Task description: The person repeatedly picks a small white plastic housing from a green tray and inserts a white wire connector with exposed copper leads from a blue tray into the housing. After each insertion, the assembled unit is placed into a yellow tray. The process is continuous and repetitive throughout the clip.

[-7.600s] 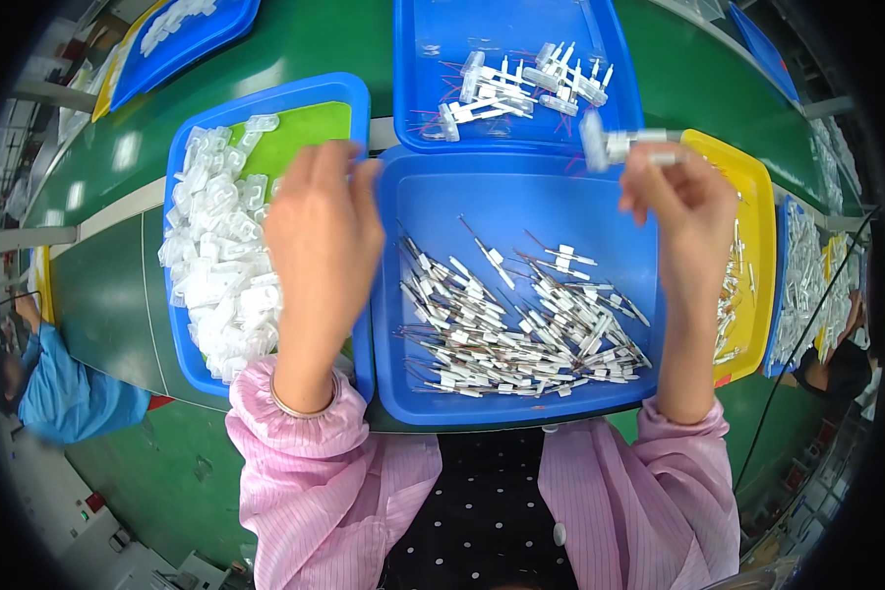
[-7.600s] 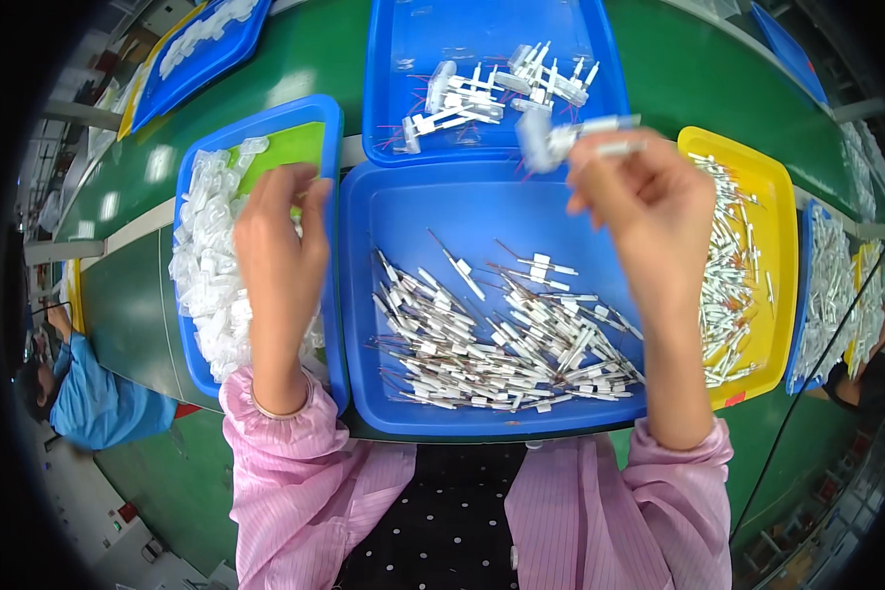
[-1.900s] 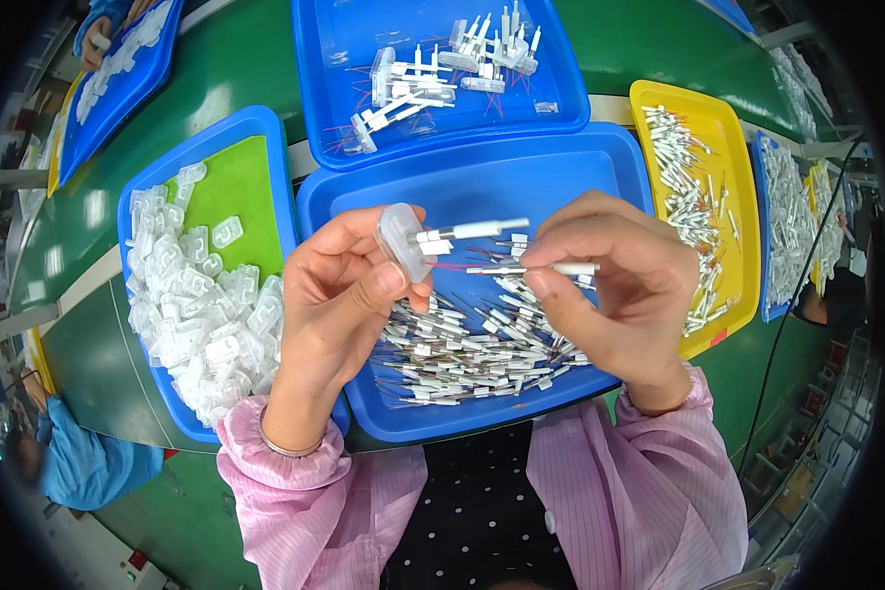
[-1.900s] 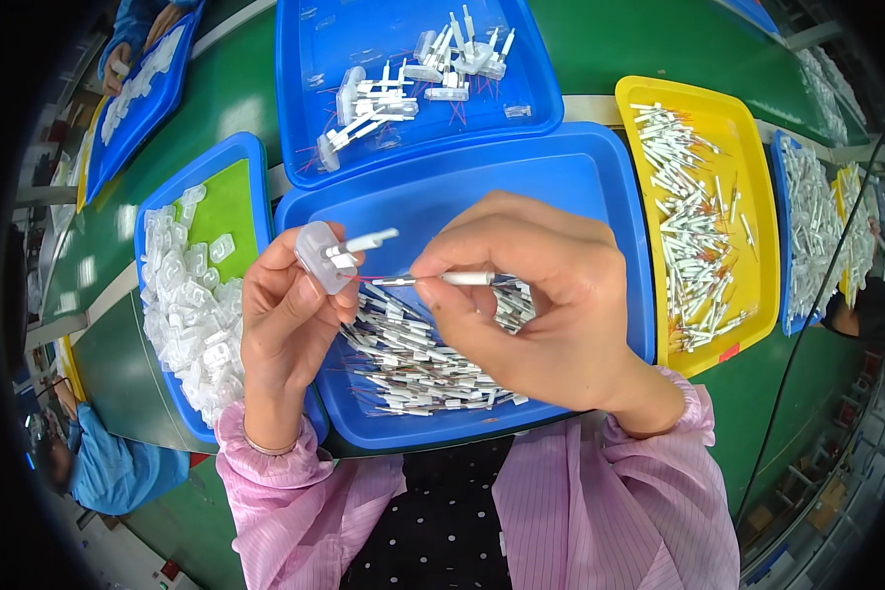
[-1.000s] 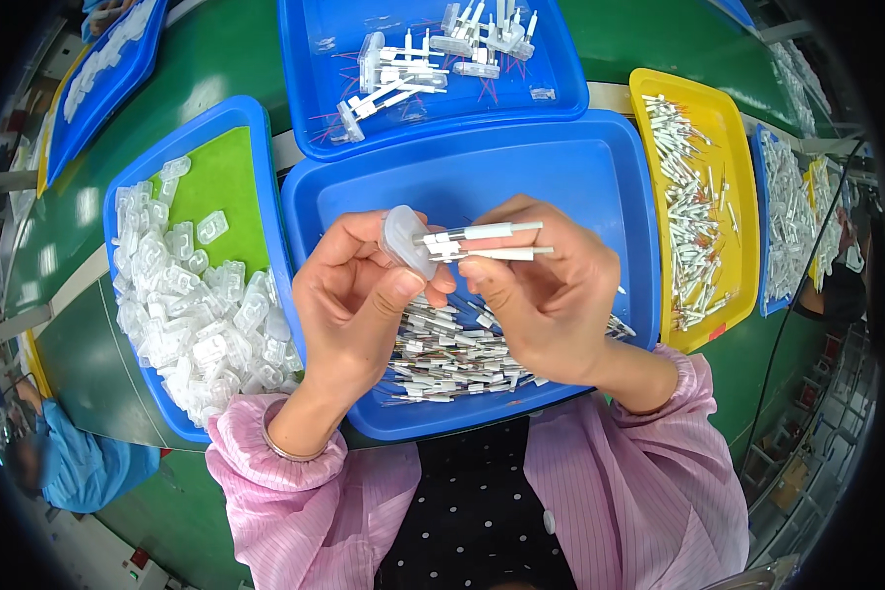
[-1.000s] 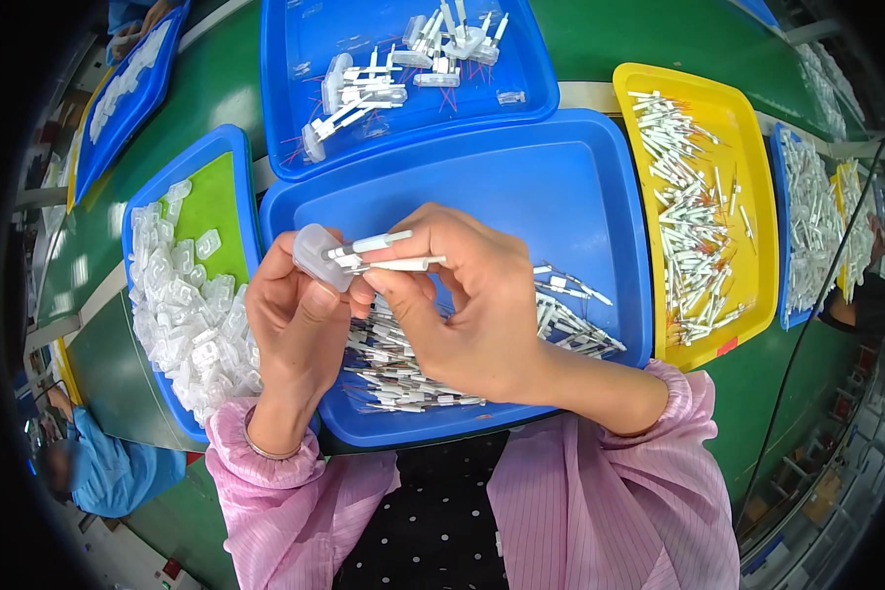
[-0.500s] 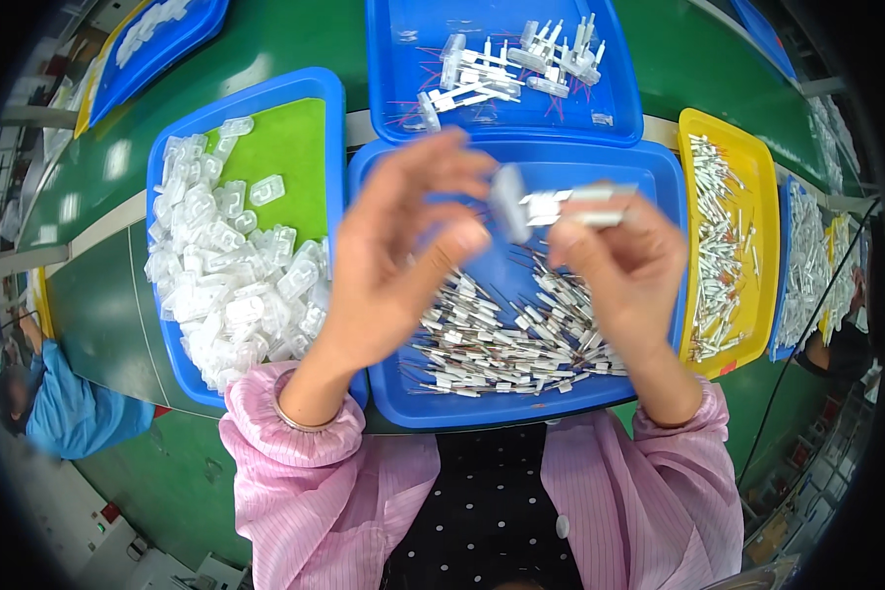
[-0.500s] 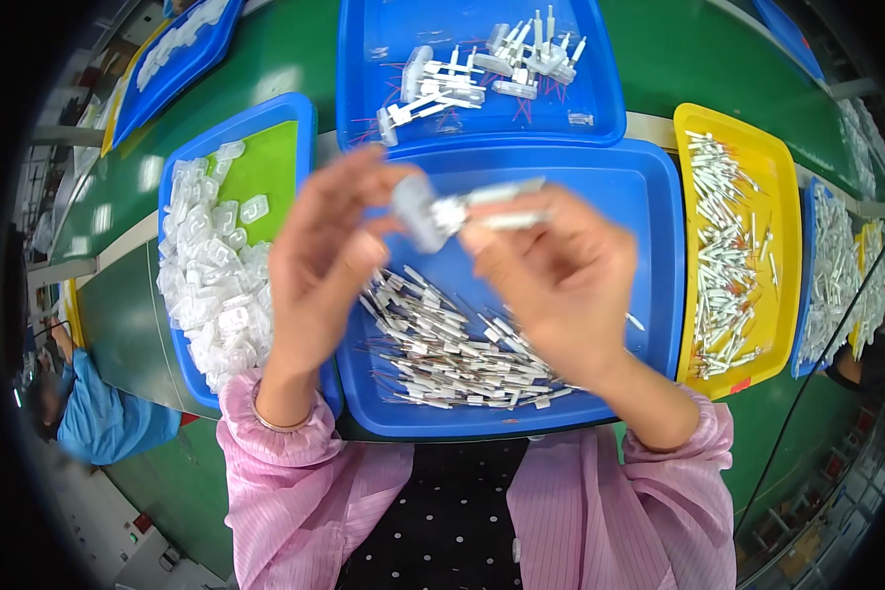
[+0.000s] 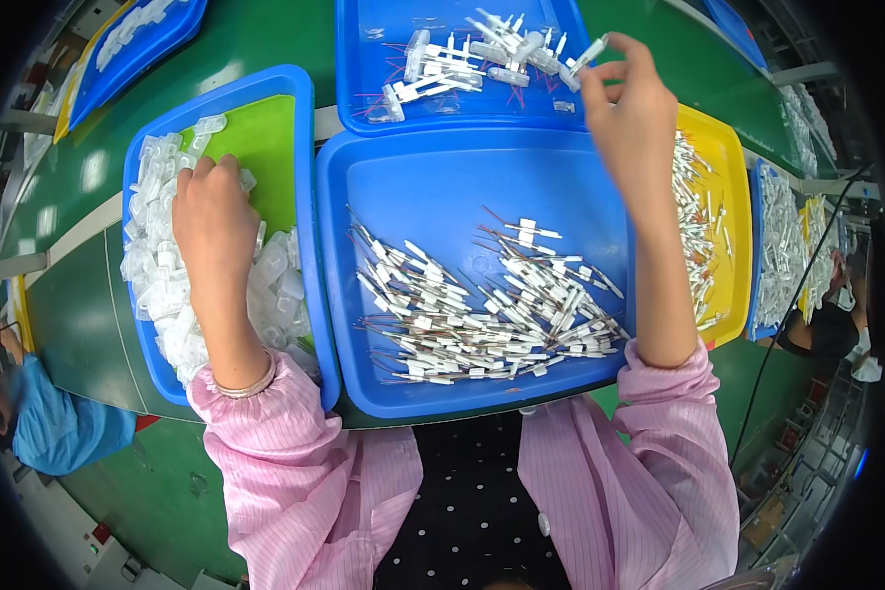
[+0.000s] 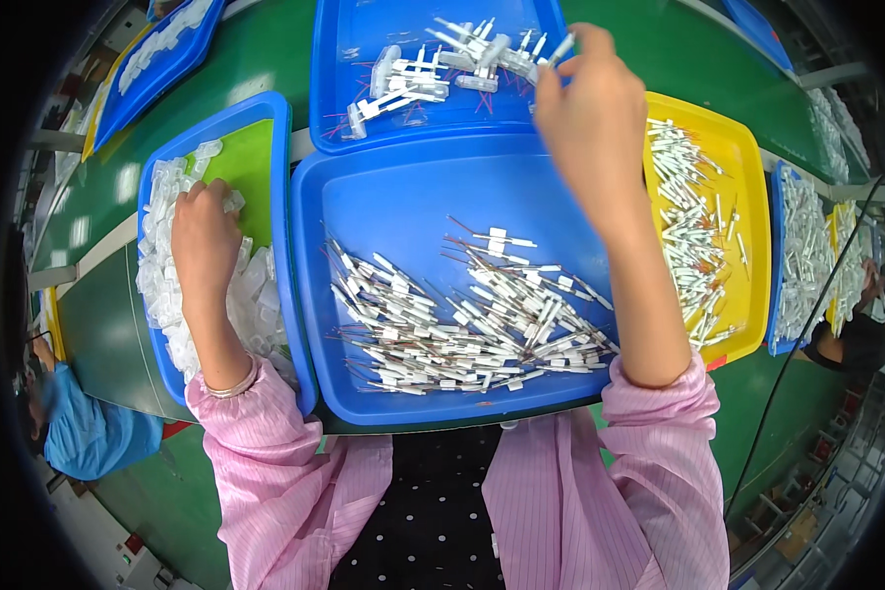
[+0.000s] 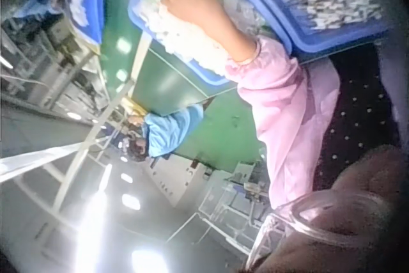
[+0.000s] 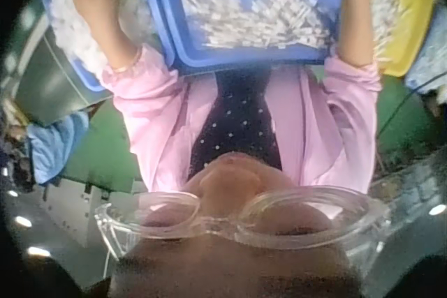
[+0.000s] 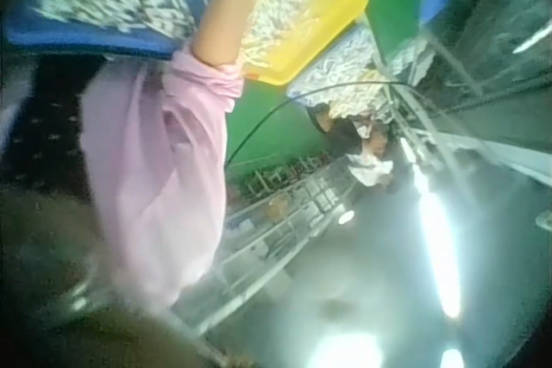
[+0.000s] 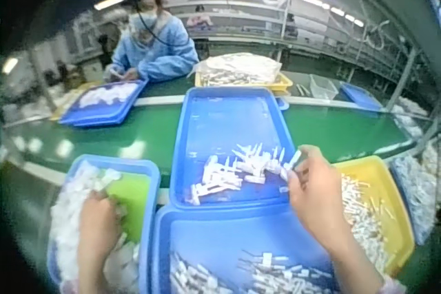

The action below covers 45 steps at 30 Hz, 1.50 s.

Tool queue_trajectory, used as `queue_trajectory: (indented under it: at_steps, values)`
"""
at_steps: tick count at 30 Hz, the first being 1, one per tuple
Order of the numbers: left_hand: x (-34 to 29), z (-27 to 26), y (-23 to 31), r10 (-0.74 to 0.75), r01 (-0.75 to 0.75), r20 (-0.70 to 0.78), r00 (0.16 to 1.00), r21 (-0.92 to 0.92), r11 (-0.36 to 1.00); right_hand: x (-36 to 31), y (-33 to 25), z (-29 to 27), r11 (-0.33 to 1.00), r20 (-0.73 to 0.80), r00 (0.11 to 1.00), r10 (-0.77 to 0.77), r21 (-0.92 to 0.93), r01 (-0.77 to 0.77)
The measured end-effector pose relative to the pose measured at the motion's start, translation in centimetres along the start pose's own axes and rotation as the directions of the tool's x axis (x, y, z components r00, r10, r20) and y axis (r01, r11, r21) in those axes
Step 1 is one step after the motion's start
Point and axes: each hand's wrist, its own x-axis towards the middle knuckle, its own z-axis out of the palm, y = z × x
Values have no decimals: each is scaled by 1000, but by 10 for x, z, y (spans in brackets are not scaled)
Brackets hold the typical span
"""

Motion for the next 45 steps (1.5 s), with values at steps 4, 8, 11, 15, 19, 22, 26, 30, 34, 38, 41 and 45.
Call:
queue_trajectory:
  at_steps: [4,8,11,15,19,22,26,30,34,38,41,45]
  values:
    - [0,-3,6,-90,38,-121,989,-376,926,-44,-31,-29,940,602,760,-245,-44,338]
    - [-3,-30,29,1,140,141,990,-986,85,-72,-29,-29,936,702,681,-210,-58,348]
    - [-8,-32,38,212,301,240,947,-894,-332,-78,-24,-22,905,682,674,-285,-40,423]
    - [-14,-29,52,271,429,333,903,-666,-610,-73,-23,-19,848,669,644,-371,-37,528]
    - [-18,-25,64,251,408,323,913,-684,-605,-65,-20,-11,874,630,686,-365,-23,486]
    - [-23,-26,72,103,253,237,966,-949,-187,-57,-16,-16,975,500,837,-224,126,185]
    - [-32,-14,90,352,-324,-184,918,-858,398,-49,-13,-17,963,359,930,-77,270,-24]
    - [-47,-10,120,532,-495,-139,836,-610,619,-55,-12,-13,944,375,926,-51,320,-78]
    - [-48,-1,123,545,-455,-12,838,-567,687,-59,-16,-12,936,356,931,-76,348,-56]
    - [-47,-1,119,523,-312,93,847,-709,633,-58,-21,-14,883,359,932,-57,454,-121]
    - [-41,-7,114,467,-178,129,875,-811,557,-58,-28,-27,720,557,830,29,564,-404]
    - [-39,-9,111,158,195,183,970,-979,-59,-65,-51,-49,225,783,590,-199,622,-750]
